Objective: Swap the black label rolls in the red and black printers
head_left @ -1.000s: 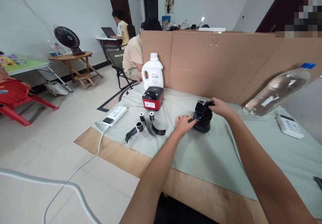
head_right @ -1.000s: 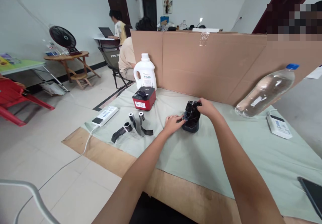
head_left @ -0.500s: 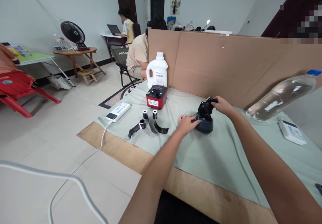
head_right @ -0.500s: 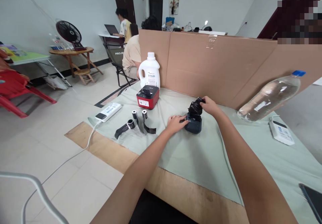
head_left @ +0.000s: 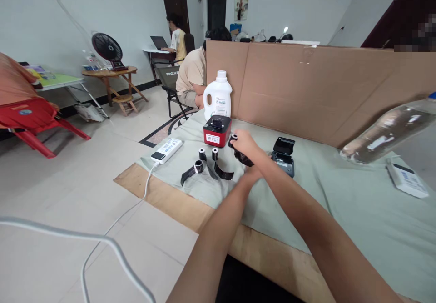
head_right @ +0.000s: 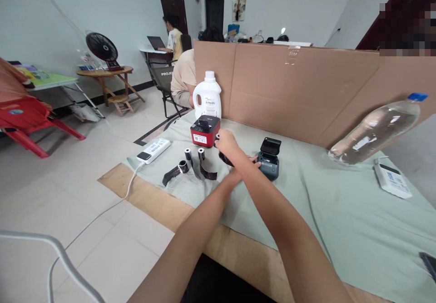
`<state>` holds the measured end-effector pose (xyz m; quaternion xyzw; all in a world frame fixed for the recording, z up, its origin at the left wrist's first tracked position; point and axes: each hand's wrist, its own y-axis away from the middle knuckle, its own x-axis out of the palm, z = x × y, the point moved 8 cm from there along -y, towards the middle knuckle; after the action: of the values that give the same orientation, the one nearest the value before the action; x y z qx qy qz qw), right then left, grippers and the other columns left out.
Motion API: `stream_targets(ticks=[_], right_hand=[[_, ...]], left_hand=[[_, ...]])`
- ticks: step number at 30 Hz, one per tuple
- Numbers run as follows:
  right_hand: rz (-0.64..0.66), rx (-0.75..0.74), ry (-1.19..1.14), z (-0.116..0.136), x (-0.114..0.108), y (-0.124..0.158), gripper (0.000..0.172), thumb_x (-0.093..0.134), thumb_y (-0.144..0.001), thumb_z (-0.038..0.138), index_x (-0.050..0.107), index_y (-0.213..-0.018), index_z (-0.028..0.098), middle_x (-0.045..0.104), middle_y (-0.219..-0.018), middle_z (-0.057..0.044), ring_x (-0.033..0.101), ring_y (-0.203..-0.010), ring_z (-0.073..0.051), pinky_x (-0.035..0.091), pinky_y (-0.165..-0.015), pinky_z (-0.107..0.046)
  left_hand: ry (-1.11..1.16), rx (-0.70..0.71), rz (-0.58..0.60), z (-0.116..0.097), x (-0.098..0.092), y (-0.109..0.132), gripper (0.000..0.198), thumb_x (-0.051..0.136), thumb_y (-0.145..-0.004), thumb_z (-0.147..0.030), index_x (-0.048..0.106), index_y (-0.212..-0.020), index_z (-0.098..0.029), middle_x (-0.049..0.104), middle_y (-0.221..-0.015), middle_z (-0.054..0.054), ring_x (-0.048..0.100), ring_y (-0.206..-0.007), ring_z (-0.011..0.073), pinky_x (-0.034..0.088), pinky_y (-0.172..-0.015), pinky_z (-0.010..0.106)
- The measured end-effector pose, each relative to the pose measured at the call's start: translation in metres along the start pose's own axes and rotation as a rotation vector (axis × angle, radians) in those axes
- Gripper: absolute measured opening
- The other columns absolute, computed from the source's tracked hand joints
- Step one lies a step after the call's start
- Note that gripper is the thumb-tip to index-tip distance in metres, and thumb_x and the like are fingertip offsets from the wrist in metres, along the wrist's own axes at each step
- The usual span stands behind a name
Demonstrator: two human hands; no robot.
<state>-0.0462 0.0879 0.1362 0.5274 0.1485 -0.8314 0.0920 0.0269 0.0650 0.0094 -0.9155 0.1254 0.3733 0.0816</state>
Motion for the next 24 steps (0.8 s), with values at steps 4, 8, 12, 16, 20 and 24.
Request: stream_targets(ticks=[4, 8, 12, 16, 20, 24], right_hand=[[0.117, 0.021, 0.081, 0.003, 0.051, 0.003, 0.022, 0.064, -0.084, 0.014, 0.070, -0.106, 0.013, 0.070, -0.112, -0.018, 0.067, -0.103, -0.029, 0.050, -0.085, -0.034], [0.072, 0.011, 0.152, 0.015, 0.048, 0.011, 0.037, 0.068, -0.086, 0.027, 0.066, -0.121, 0.014, 0.063, -0.127, -0.021, 0.061, -0.112, -0.035, 0.050, -0.089, -0.041], [-0.012, -0.134, 0.190, 0.055, 0.031, 0.013, 0.031, 0.054, -0.096, 0.031, 0.068, -0.121, 0.019, 0.068, -0.120, -0.015, 0.061, -0.111, -0.031, 0.049, -0.089, -0.039], [0.129, -0.161, 0.171, 0.085, 0.049, 0.005, 0.028, 0.053, -0.096, 0.029, 0.074, -0.111, 0.018, 0.072, -0.114, -0.015, 0.061, -0.112, -0.031, 0.049, -0.088, -0.039], [0.238, -0.205, 0.140, 0.105, 0.079, -0.008, 0.028, 0.071, -0.084, 0.035, 0.075, -0.105, 0.018, 0.073, -0.114, -0.015, 0.062, -0.116, -0.034, 0.048, -0.091, -0.040], [0.252, -0.230, 0.064, 0.107, 0.091, -0.017, 0.022, 0.074, -0.079, 0.023, 0.074, -0.100, 0.018, 0.074, -0.111, -0.013, 0.066, -0.109, -0.030, 0.049, -0.089, -0.036]], left_hand=[[-0.044, -0.006, 0.008, -0.001, 0.000, -0.011, 0.060, 0.047, -0.096, -0.060, 0.054, -0.146, -0.028, 0.057, -0.147, 0.007, 0.047, -0.138, 0.0330, 0.030, -0.119, 0.044], [-0.112, -0.030, 0.021, -0.002, -0.002, -0.014, 0.060, 0.044, -0.094, -0.064, 0.054, -0.145, -0.033, 0.059, -0.146, 0.005, 0.050, -0.135, 0.0330, 0.029, -0.119, 0.049], [-0.118, -0.006, 0.006, -0.006, -0.005, -0.010, 0.059, 0.043, -0.094, -0.064, 0.057, -0.143, -0.033, 0.061, -0.142, 0.005, 0.052, -0.131, 0.0330, 0.032, -0.116, 0.048], [-0.102, -0.018, -0.025, -0.004, -0.006, -0.007, 0.057, 0.040, -0.094, -0.065, 0.059, -0.140, -0.036, 0.065, -0.135, 0.004, 0.053, -0.129, 0.0314, 0.033, -0.113, 0.048], [-0.087, -0.005, -0.065, -0.003, -0.004, -0.006, 0.056, 0.039, -0.093, -0.068, 0.059, -0.138, -0.041, 0.067, -0.131, 0.001, 0.052, -0.129, 0.0284, 0.032, -0.113, 0.046], [-0.100, 0.006, -0.075, -0.002, -0.004, -0.006, 0.056, 0.037, -0.094, -0.068, 0.058, -0.139, -0.041, 0.067, -0.132, 0.000, 0.052, -0.130, 0.0270, 0.032, -0.114, 0.045]])
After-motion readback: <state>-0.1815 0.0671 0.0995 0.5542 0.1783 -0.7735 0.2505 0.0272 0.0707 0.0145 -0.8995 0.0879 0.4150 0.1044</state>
